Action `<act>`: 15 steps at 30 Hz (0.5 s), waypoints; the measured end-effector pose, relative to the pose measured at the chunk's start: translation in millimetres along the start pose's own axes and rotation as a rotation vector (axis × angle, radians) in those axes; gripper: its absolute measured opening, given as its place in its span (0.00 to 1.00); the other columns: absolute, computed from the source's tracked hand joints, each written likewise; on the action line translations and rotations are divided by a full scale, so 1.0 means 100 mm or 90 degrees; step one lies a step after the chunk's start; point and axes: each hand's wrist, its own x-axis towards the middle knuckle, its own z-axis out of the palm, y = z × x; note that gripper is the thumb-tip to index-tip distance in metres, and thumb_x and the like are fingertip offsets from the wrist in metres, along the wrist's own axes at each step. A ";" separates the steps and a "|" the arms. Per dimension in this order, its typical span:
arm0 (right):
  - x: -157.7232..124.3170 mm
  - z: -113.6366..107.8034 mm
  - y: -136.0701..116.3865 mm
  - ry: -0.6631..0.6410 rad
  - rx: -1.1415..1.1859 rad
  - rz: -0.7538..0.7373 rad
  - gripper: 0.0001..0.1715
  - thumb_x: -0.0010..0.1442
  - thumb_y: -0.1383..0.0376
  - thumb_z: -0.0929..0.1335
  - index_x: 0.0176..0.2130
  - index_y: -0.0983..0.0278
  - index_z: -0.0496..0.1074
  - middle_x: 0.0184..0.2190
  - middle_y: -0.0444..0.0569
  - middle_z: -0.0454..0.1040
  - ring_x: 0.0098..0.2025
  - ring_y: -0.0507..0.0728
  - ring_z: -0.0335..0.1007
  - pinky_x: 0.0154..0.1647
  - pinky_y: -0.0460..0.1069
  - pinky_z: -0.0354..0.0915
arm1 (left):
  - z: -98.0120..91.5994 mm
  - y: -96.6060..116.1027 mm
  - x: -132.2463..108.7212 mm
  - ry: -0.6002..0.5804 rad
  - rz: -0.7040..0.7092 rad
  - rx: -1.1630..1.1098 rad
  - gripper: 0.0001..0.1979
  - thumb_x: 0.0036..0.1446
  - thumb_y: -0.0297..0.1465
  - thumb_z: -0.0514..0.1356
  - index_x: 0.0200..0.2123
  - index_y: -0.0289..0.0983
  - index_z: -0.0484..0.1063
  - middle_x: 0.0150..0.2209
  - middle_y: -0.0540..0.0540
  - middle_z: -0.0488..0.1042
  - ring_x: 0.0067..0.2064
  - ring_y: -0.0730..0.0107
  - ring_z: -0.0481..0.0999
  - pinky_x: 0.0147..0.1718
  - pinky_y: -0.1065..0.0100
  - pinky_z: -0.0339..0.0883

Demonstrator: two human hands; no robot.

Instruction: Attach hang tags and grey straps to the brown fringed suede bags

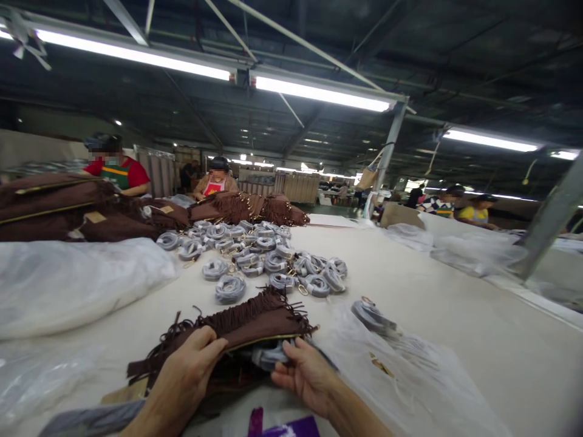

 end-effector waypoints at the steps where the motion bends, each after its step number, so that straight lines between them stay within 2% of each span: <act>1: 0.05 0.03 0.04 -0.013 0.028 -0.056 0.26 0.46 0.62 0.77 0.40 0.60 0.63 0.31 0.42 0.74 0.28 0.50 0.73 0.34 0.48 0.73 | 0.02 0.01 0.00 -0.006 0.003 0.004 0.14 0.65 0.26 0.46 0.39 0.40 0.72 0.34 0.48 0.68 0.35 0.69 0.70 0.34 0.71 0.64; 3: 0.13 0.09 0.14 -0.035 0.026 -0.155 0.29 0.45 0.60 0.76 0.44 0.58 0.64 0.40 0.44 0.75 0.36 0.52 0.74 0.42 0.50 0.71 | 0.07 0.00 -0.04 -0.034 0.015 0.016 0.15 0.63 0.22 0.47 0.39 0.40 0.72 0.35 0.47 0.69 0.37 0.68 0.70 0.36 0.70 0.64; 5: 0.17 0.13 0.22 -0.044 -0.129 -0.229 0.24 0.49 0.58 0.72 0.45 0.57 0.65 0.45 0.46 0.74 0.40 0.54 0.74 0.43 0.51 0.69 | 0.14 -0.03 -0.10 -0.086 0.035 0.042 0.17 0.59 0.19 0.49 0.42 0.40 0.73 0.37 0.46 0.71 0.39 0.65 0.70 0.38 0.69 0.64; 6: 0.16 0.13 0.21 -0.045 -0.268 -0.270 0.18 0.52 0.59 0.70 0.43 0.59 0.68 0.43 0.47 0.75 0.40 0.55 0.73 0.42 0.50 0.68 | 0.17 -0.05 -0.14 -0.118 0.046 0.059 0.18 0.56 0.18 0.50 0.44 0.40 0.73 0.38 0.45 0.72 0.40 0.64 0.71 0.40 0.68 0.65; 8: 0.12 0.08 0.10 -0.047 -0.585 -0.342 0.06 0.56 0.62 0.66 0.32 0.62 0.71 0.33 0.48 0.76 0.36 0.56 0.72 0.39 0.49 0.66 | 0.22 -0.13 -0.21 -0.181 0.056 0.090 0.21 0.54 0.16 0.52 0.47 0.40 0.73 0.41 0.44 0.73 0.42 0.62 0.71 0.42 0.65 0.65; 10: 0.05 -0.05 -0.14 0.017 -0.826 -0.376 0.15 0.61 0.64 0.63 0.25 0.63 0.70 0.23 0.47 0.73 0.29 0.55 0.72 0.34 0.48 0.64 | 0.24 -0.20 -0.22 -0.230 0.046 0.113 0.23 0.53 0.16 0.51 0.48 0.40 0.73 0.42 0.43 0.73 0.43 0.60 0.71 0.44 0.63 0.65; 11: 0.01 -0.14 -0.29 0.072 -0.903 -0.378 0.17 0.63 0.65 0.61 0.25 0.63 0.70 0.22 0.46 0.73 0.27 0.55 0.71 0.33 0.47 0.63 | 0.24 -0.22 -0.20 -0.250 0.038 0.122 0.23 0.53 0.15 0.51 0.48 0.40 0.73 0.43 0.43 0.73 0.43 0.60 0.71 0.44 0.62 0.65; 13: -0.03 -0.30 -0.54 0.156 -1.012 -0.426 0.14 0.65 0.69 0.60 0.35 0.63 0.75 0.32 0.50 0.77 0.36 0.56 0.74 0.38 0.48 0.64 | 0.20 -0.18 -0.12 -0.266 0.017 0.138 0.23 0.54 0.15 0.50 0.48 0.40 0.73 0.43 0.42 0.73 0.44 0.60 0.71 0.44 0.61 0.65; 14: -0.01 -0.33 -0.61 0.155 -1.060 -0.464 0.13 0.65 0.70 0.62 0.42 0.63 0.75 0.40 0.52 0.77 0.43 0.57 0.73 0.43 0.49 0.65 | 0.16 -0.12 -0.10 -0.267 0.007 0.142 0.22 0.55 0.16 0.50 0.47 0.40 0.72 0.43 0.42 0.72 0.44 0.60 0.71 0.44 0.61 0.65; 15: 0.07 -0.29 -0.63 0.116 -1.100 -0.503 0.14 0.64 0.71 0.63 0.47 0.62 0.73 0.47 0.53 0.74 0.49 0.58 0.70 0.48 0.51 0.65 | 0.09 -0.03 -0.11 -0.266 -0.008 0.145 0.19 0.56 0.17 0.51 0.46 0.39 0.72 0.43 0.41 0.72 0.44 0.60 0.71 0.44 0.61 0.65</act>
